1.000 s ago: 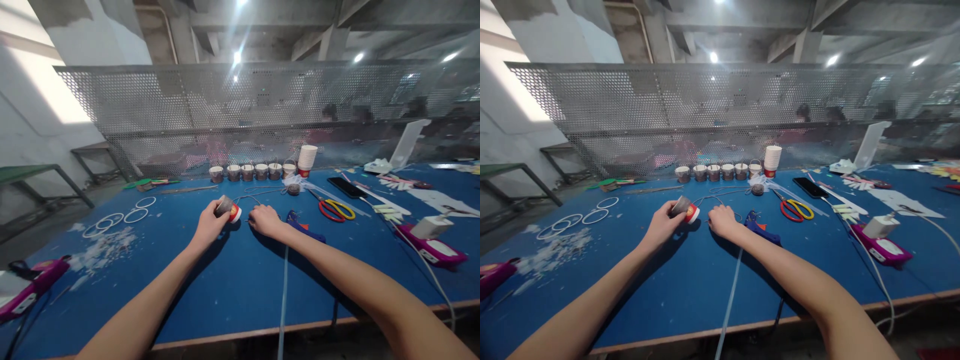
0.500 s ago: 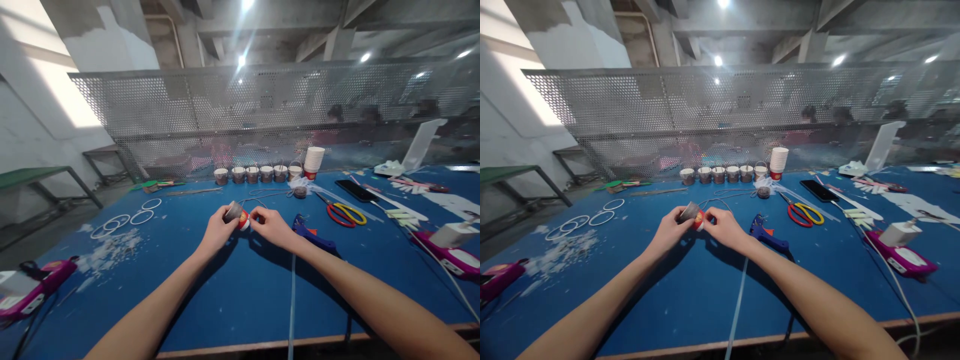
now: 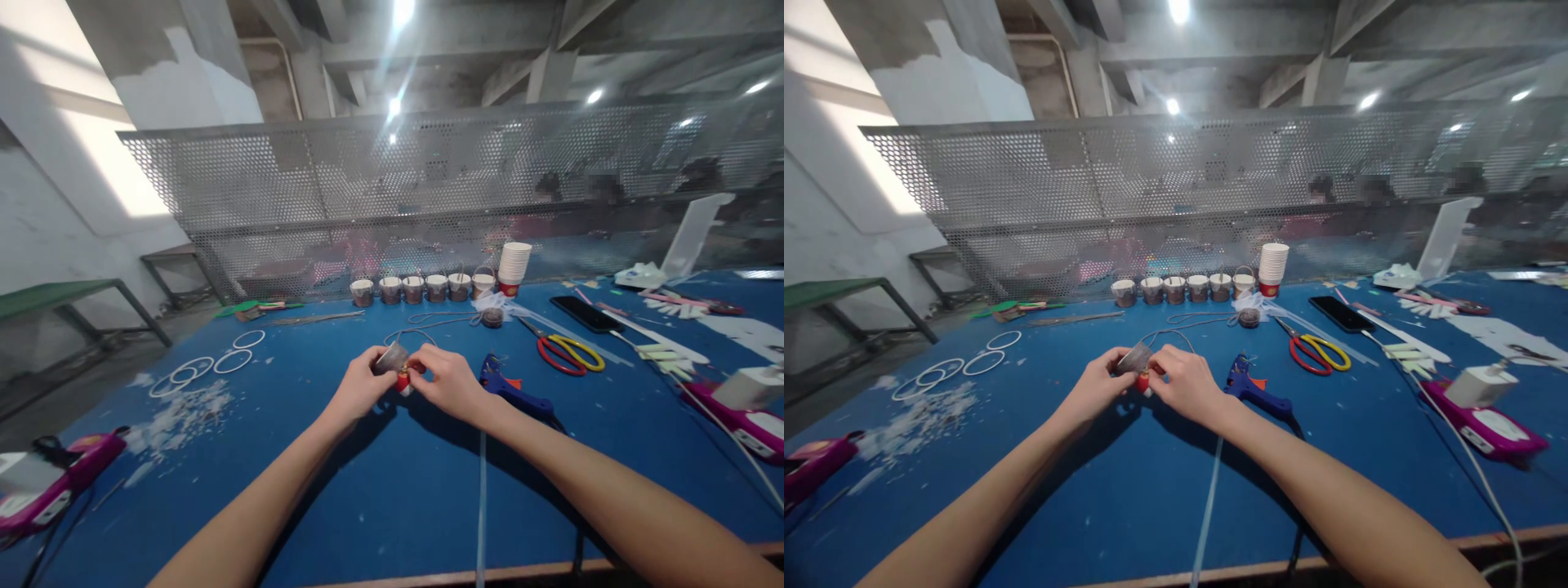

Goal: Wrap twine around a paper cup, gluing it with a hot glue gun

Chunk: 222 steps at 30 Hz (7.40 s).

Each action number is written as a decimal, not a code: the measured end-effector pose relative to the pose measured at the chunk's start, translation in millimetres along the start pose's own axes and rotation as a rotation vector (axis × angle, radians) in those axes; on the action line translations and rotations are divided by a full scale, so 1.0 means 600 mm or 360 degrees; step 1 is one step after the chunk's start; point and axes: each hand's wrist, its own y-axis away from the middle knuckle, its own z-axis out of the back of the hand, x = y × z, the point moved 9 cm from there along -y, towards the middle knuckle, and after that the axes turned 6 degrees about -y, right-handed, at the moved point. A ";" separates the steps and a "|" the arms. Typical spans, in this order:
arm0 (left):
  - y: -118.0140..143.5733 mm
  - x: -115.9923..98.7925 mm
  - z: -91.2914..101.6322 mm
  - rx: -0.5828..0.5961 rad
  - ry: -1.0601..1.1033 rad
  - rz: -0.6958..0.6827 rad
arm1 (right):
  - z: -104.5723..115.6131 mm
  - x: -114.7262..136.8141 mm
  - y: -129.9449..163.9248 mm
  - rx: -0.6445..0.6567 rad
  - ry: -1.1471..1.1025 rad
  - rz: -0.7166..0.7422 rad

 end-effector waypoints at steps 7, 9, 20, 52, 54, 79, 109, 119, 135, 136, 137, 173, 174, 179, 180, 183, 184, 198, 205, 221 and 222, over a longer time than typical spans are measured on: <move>0.001 0.004 -0.005 0.0054 0.0082 0.0086 | 0.004 0.002 0.001 -0.0001 -0.0023 0.0032; 0.002 0.006 -0.007 0.0081 0.0117 0.0122 | 0.003 0.003 0.001 0.0003 -0.0026 0.0042; 0.000 0.011 -0.011 0.0129 0.0105 0.0137 | 0.000 0.001 0.002 -0.0012 -0.0017 0.0016; 0.008 -0.009 -0.010 0.0041 0.0127 -0.0035 | 0.003 -0.002 0.004 -0.0011 -0.0102 -0.0189; 0.009 -0.013 -0.014 0.0083 0.0115 -0.0055 | 0.002 -0.006 0.003 0.0014 -0.0112 -0.0281; 0.007 -0.025 0.000 0.0028 -0.0011 -0.0181 | 0.009 -0.018 0.004 0.0019 -0.0309 -0.0619; -0.006 0.004 0.007 -0.0008 0.0190 0.0059 | 0.064 -0.054 -0.019 -0.0140 -0.0428 -0.0460; 0.005 -0.025 0.021 -0.0201 0.0040 -0.0190 | 0.005 -0.038 0.004 -0.0009 -0.0247 -0.0462; 0.001 -0.021 0.036 -0.0328 0.0160 -0.0163 | -0.002 0.055 0.040 0.0402 0.0156 0.0077; -0.002 -0.016 0.039 -0.0335 0.0219 -0.0131 | 0.004 0.056 0.048 0.0468 0.0201 0.0110; -0.005 -0.011 0.041 -0.0338 0.0292 -0.0092 | 0.015 0.052 0.057 0.0509 0.0255 0.0119; -0.014 0.027 0.005 -0.0135 0.0714 0.0281 | 0.178 -0.156 0.111 -0.0303 -0.0310 -0.1051; -0.012 0.025 0.001 -0.0111 0.0707 0.0282 | 0.176 -0.150 0.101 -0.0338 -0.0473 -0.1036; -0.003 0.019 -0.012 -0.0033 0.0597 0.0237 | 0.115 -0.118 0.067 -0.0229 -0.1360 -0.1106; -0.001 0.018 -0.013 -0.0027 0.0566 0.0218 | 0.100 -0.111 0.065 -0.0150 -0.1395 -0.1112; 0.002 0.020 -0.016 -0.0007 0.0478 0.0184 | 0.060 -0.099 0.070 0.0051 -0.1533 -0.1098; 0.003 0.021 -0.018 0.0003 0.0451 0.0183 | 0.049 -0.097 0.074 0.0102 -0.1578 -0.1090; 0.016 0.019 -0.036 0.0099 0.0230 0.0190 | 0.035 -0.090 0.129 0.0358 -0.1011 -0.1133; 0.022 0.004 -0.034 0.0076 0.0080 0.0060 | 0.035 -0.094 0.132 0.0259 -0.1037 -0.1190; 0.026 0.017 -0.028 0.0027 0.0044 0.0034 | 0.062 -0.058 0.114 0.0118 -0.0720 -0.0833; 0.027 0.018 -0.027 0.0026 0.0045 0.0036 | 0.061 -0.057 0.114 0.0127 -0.0699 -0.0824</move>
